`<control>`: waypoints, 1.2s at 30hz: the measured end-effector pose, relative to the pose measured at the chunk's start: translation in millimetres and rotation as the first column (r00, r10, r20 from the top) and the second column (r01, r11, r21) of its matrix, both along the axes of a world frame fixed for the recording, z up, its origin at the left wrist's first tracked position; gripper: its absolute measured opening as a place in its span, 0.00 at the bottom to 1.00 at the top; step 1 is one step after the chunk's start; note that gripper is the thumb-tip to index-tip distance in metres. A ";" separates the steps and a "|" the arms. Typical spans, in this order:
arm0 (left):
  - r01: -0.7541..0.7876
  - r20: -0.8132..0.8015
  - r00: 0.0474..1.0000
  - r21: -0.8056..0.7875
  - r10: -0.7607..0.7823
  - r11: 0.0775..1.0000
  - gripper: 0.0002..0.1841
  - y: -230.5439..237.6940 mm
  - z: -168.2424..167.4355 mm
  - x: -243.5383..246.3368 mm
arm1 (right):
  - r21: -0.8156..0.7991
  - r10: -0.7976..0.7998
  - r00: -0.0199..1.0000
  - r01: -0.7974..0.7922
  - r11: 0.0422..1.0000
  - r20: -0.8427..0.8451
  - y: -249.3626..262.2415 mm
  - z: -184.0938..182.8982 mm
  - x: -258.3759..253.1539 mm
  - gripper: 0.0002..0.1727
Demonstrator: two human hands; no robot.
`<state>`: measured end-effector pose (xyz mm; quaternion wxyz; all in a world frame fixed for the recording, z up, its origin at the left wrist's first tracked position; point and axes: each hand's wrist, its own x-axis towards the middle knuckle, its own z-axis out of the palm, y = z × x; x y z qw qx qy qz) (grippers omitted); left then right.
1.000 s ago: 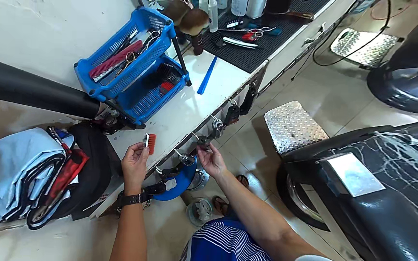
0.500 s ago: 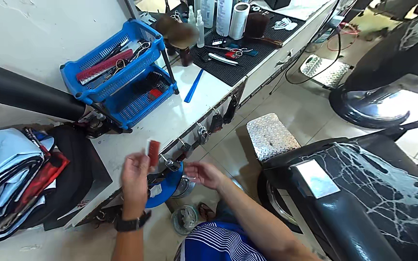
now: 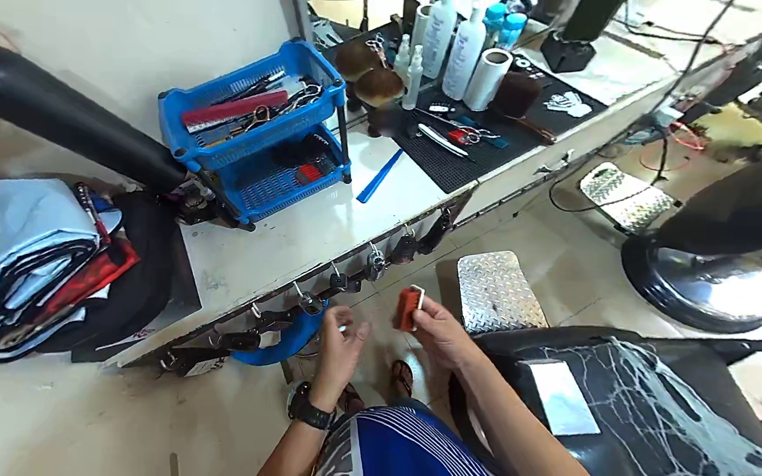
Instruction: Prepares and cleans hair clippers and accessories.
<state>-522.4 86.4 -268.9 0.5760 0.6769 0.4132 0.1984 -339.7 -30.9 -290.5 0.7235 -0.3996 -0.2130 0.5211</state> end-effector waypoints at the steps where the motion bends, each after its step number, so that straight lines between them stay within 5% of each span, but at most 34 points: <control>1: -0.064 -0.028 0.997 0.110 0.067 0.992 0.44 1.9 -4.2 2.9 | -0.053 -0.021 0.999 0.022 0.998 0.024 -5.5 -0.4 12.0 0.20; 3: -0.132 -0.056 0.987 0.229 0.149 0.964 0.57 5.8 -12.6 14.6 | -0.131 -0.017 0.997 0.026 0.991 0.069 -17.1 -4.6 31.9 0.13; 5: -0.210 -0.045 0.972 0.281 0.231 0.936 0.60 14.8 -26.1 34.7 | -0.161 0.004 0.995 0.011 0.987 0.096 -27.7 -8.4 47.5 0.14; 9: -0.375 0.035 0.925 0.255 0.379 0.891 0.47 38.6 -66.7 62.5 | -0.130 0.009 0.987 0.012 0.992 0.162 -44.2 -13.2 69.6 0.17; 15: -0.338 0.091 0.941 0.241 0.326 0.910 0.36 37.5 -85.7 55.7 | -0.185 0.065 0.976 -0.026 0.982 0.206 -63.6 -19.4 98.7 0.16; 21: -0.335 0.136 0.936 0.073 0.323 0.939 0.30 10.3 -56.0 48.7 | -0.175 0.114 0.973 -0.079 0.981 0.199 -69.2 -17.4 109.8 0.14; 30: -0.175 -0.141 0.979 -0.240 0.145 0.955 0.16 37.2 50.2 30.9 | -0.197 0.188 0.934 -0.131 0.972 0.304 -53.7 -7.5 109.0 0.14; 33: -0.132 -0.178 0.977 -0.075 0.117 0.988 0.16 53.6 67.4 33.6 | -0.168 0.191 0.894 -0.133 0.977 0.405 -41.0 3.9 108.9 0.14; 36: 0.107 -0.319 0.947 0.405 0.031 0.908 0.25 53.5 68.2 32.0 | -0.146 0.123 0.819 -0.049 0.988 0.560 -22.6 33.0 102.5 0.15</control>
